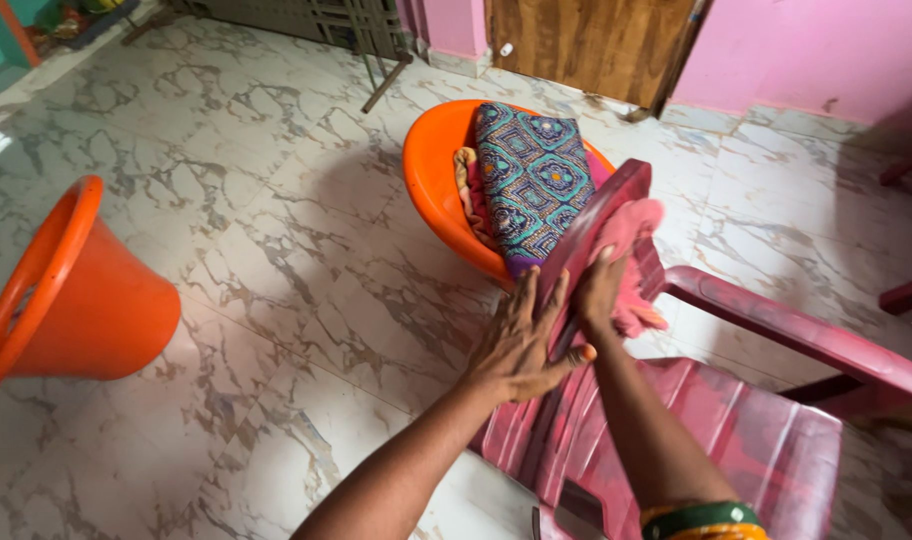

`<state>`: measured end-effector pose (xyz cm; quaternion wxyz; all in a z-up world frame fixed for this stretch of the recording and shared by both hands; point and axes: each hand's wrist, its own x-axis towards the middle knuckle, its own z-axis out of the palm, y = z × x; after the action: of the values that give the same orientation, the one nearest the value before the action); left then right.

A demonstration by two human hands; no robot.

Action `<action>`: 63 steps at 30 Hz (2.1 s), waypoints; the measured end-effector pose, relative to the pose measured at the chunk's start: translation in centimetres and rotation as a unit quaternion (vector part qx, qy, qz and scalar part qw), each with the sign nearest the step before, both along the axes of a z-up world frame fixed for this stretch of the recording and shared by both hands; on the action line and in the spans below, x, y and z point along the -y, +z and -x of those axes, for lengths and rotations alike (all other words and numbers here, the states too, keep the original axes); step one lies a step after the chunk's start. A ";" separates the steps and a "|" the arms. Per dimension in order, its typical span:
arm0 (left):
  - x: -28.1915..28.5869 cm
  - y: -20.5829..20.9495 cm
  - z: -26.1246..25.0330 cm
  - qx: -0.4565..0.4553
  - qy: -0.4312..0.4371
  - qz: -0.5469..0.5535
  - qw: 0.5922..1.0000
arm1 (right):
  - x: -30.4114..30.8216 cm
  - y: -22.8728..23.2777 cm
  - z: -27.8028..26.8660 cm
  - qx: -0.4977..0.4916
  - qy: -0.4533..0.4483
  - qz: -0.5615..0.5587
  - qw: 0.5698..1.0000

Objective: The person wipes a red plastic chair with a pink cloth, cleaning the seat, backrest, and armrests. They then move the chair under a table and wipe a beige plastic chair nearby.

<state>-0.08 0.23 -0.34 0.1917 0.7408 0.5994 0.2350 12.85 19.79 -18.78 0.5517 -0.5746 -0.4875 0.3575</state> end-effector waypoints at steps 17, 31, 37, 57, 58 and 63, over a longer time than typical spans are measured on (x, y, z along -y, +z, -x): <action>-1.8 -1.8 1.3 0.078 0.030 -0.047 0.995 | 34.3 3.4 4.3 -0.118 0.198 0.182 0.956; -0.8 -1.8 -0.6 -0.041 0.009 -0.026 0.999 | 10.5 -5.4 0.2 0.120 0.099 0.038 0.987; -0.1 -0.7 -0.5 -0.036 -0.010 -0.031 0.999 | 1.1 -8.1 -3.9 0.134 0.011 0.050 0.990; -12.8 0.7 -2.5 -0.064 0.178 0.011 0.982 | 16.9 -3.4 -2.3 0.092 0.149 -0.022 0.984; -14.3 0.7 -3.0 -0.062 0.167 -0.004 0.984 | 14.1 -2.8 -2.6 0.106 0.142 -0.037 0.983; -17.8 1.3 -6.0 -0.116 0.170 0.081 0.975 | -0.6 1.9 -4.0 0.018 0.167 -0.150 0.974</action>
<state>5.93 18.02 0.96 0.1374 0.6327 0.7514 0.1274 16.86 20.43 -16.85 0.5551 -0.4017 -0.6349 0.3569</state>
